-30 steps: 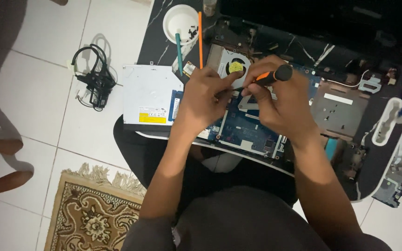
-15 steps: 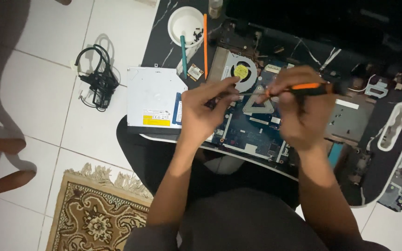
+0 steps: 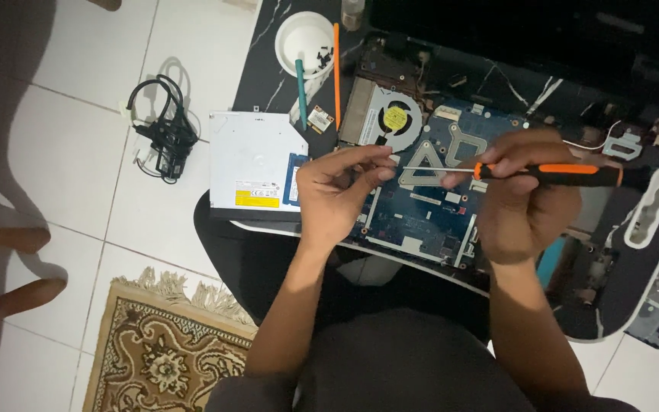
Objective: Installing a cooling fan into a laptop motherboard and securing it with screws using a screwdriver.
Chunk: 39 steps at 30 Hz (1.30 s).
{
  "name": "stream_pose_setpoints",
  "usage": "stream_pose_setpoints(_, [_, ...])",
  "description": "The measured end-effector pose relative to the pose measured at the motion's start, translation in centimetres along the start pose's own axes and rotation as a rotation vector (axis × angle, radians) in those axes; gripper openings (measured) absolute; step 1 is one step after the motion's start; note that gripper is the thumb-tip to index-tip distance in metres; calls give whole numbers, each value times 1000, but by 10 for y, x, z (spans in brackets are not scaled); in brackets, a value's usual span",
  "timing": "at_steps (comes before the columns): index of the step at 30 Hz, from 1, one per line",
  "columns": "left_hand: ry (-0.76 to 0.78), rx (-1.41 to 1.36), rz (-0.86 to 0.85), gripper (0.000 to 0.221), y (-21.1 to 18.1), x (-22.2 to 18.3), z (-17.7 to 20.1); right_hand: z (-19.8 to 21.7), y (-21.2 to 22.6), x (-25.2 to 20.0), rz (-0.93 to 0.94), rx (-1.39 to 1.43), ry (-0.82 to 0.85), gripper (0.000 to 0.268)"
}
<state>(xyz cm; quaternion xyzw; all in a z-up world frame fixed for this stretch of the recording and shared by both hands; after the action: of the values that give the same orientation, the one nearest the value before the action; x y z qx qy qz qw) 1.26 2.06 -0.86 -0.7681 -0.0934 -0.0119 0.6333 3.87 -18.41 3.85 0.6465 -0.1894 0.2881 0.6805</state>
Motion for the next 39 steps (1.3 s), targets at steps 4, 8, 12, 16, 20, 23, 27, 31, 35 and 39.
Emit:
stream_pose_setpoints(4, [-18,76,-12,20,-1,-1,-1,-3,6,1,-97,93,9,31])
stream_pose_setpoints(8, [-5,85,-17,20,-2,-1,-2,-2,6,1,-59,75,38,28])
stream_pose_setpoints(12, [-12,108,-6,19,-2,-1,-2,1,3,-2,-25,80,55,24])
stream_pose_setpoints(16, [-9,96,-7,18,-1,0,-2,-2,9,0,-65,84,53,27])
stream_pose_setpoints(20, [-2,57,8,19,1,-2,-2,-2,10,1,-36,62,58,27])
stream_pose_setpoints(23, [5,55,18,20,2,-2,-2,0,8,0,0,34,65,26])
stream_pose_setpoints(27, [11,76,16,20,2,-2,-2,-3,16,5,33,-23,114,25])
stream_pose_setpoints(31, [11,107,5,17,0,-2,-3,-3,17,12,84,-14,223,31])
stream_pose_setpoints(35, [40,170,-36,16,-3,-2,-5,-6,20,11,37,-70,321,19])
stream_pose_setpoints(39, [37,301,-82,22,-12,2,-10,-19,17,21,-10,-47,340,8])
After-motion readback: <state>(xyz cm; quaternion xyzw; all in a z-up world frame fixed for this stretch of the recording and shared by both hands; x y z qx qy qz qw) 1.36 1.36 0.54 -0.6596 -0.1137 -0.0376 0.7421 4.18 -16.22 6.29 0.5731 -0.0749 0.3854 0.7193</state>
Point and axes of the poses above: each hand's wrist, its own x-axis towards the middle knuckle, its own z-axis out of the back of the hand, y = z × x, the point moved 6 cm from there along x, towards the middle knuckle, and after that the axes turned 2 degrees about y, right-handed, at the moved point
